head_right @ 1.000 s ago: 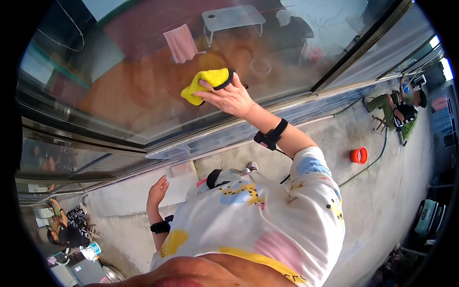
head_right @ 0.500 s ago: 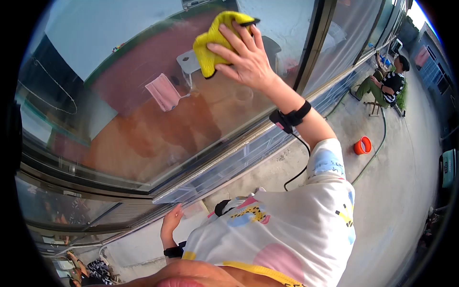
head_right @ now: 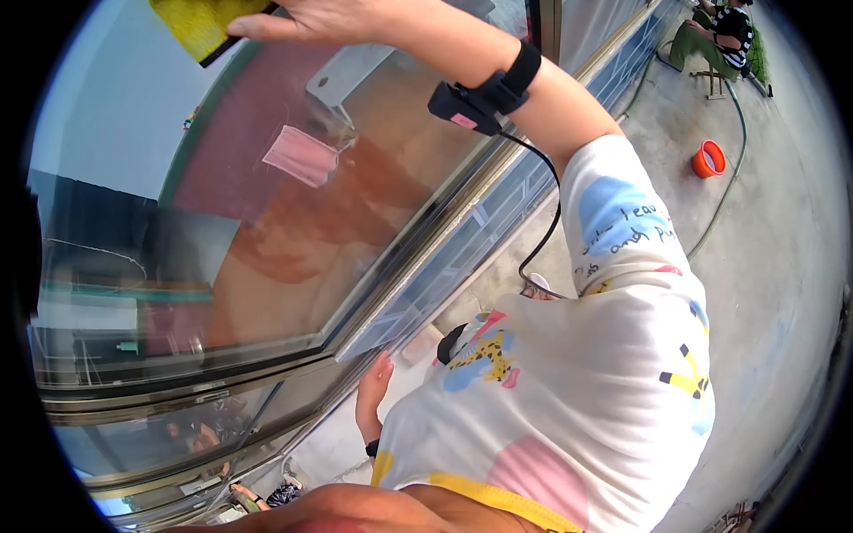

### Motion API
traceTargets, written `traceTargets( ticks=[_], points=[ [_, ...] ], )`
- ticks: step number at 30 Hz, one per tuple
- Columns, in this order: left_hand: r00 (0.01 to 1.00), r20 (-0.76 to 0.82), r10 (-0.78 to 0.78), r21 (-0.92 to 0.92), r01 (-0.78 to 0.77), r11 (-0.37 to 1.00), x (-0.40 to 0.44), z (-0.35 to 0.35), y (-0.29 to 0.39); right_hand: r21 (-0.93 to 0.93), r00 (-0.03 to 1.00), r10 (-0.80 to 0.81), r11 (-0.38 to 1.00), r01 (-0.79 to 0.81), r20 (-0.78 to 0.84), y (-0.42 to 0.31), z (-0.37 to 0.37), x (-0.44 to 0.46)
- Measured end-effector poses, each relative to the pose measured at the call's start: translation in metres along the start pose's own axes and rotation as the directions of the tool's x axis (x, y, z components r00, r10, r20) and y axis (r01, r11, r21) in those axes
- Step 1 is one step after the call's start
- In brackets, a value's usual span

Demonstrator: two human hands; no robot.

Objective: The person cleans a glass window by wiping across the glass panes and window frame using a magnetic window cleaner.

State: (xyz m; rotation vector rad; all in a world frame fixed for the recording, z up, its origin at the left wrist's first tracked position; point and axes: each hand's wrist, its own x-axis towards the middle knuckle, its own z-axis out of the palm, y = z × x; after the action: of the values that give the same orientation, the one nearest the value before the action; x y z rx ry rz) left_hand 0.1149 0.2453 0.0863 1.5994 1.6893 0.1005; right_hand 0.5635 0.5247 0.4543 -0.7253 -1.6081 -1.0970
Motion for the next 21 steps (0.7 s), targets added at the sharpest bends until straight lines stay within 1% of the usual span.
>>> traceTargets(
  ticks=[2,4,5,6,8,10,12,14,15,16,18,20,21],
  points=[
    [1.000,-0.015,0.016,-0.019,-0.016,1.000,-0.014,0.003,-0.005,0.186,0.973,0.186,0.960,-0.210,0.139,-0.026,0.004,-0.086],
    [0.992,0.029,-0.123,0.069,0.121,0.990,-0.025,-0.003,0.006,0.115,0.928,0.316,0.933,-0.342,0.197,-0.056,0.005,-0.174],
    [0.993,0.023,-0.119,0.070,0.117,0.991,-0.029,-0.003,0.006,0.093,0.895,0.346,0.919,-0.384,0.282,-0.072,0.004,-0.221],
    [0.992,0.023,-0.128,0.072,0.126,0.989,-0.030,-0.005,0.006,0.099,0.837,0.450,0.861,-0.499,0.311,-0.092,-0.001,-0.258],
    [0.991,0.022,-0.131,0.086,0.129,0.988,-0.025,-0.011,0.013,0.072,0.726,0.566,0.768,-0.637,0.390,-0.128,-0.009,-0.315],
    [0.989,0.020,-0.146,0.126,0.143,0.982,-0.021,-0.014,0.021,0.072,0.667,0.602,0.717,-0.694,0.439,-0.149,-0.012,-0.353],
    [0.993,0.011,-0.114,0.083,0.113,0.990,-0.014,-0.007,0.008,0.087,0.664,0.607,0.706,-0.703,0.437,-0.154,-0.015,-0.355],
    [0.999,-0.030,-0.042,-0.019,0.042,0.999,-0.007,0.003,-0.006,0.067,0.638,0.646,0.679,-0.731,0.420,-0.144,-0.014,-0.338],
    [0.998,-0.041,-0.051,-0.072,0.047,0.996,-0.004,0.009,-0.012,0.086,0.645,0.671,0.666,-0.741,0.366,-0.131,-0.009,-0.323],
    [0.997,-0.067,-0.045,-0.058,0.041,0.997,-0.001,0.012,-0.008,0.109,0.671,0.685,0.673,-0.732,0.283,-0.110,-0.002,-0.301],
    [0.995,-0.100,-0.023,-0.053,0.017,0.998,-0.005,0.021,-0.006,0.097,0.727,0.679,0.720,-0.687,0.103,-0.053,0.011,-0.241],
    [0.992,-0.122,0.022,-0.079,-0.032,0.996,-0.003,0.032,-0.013,0.081,0.802,0.598,0.799,-0.595,-0.010,0.009,0.011,-0.156],
    [0.992,-0.123,0.005,-0.056,-0.012,0.998,-0.004,0.036,-0.015,0.071,0.858,0.511,0.859,-0.507,-0.059,0.039,0.009,-0.113]
  ],
)
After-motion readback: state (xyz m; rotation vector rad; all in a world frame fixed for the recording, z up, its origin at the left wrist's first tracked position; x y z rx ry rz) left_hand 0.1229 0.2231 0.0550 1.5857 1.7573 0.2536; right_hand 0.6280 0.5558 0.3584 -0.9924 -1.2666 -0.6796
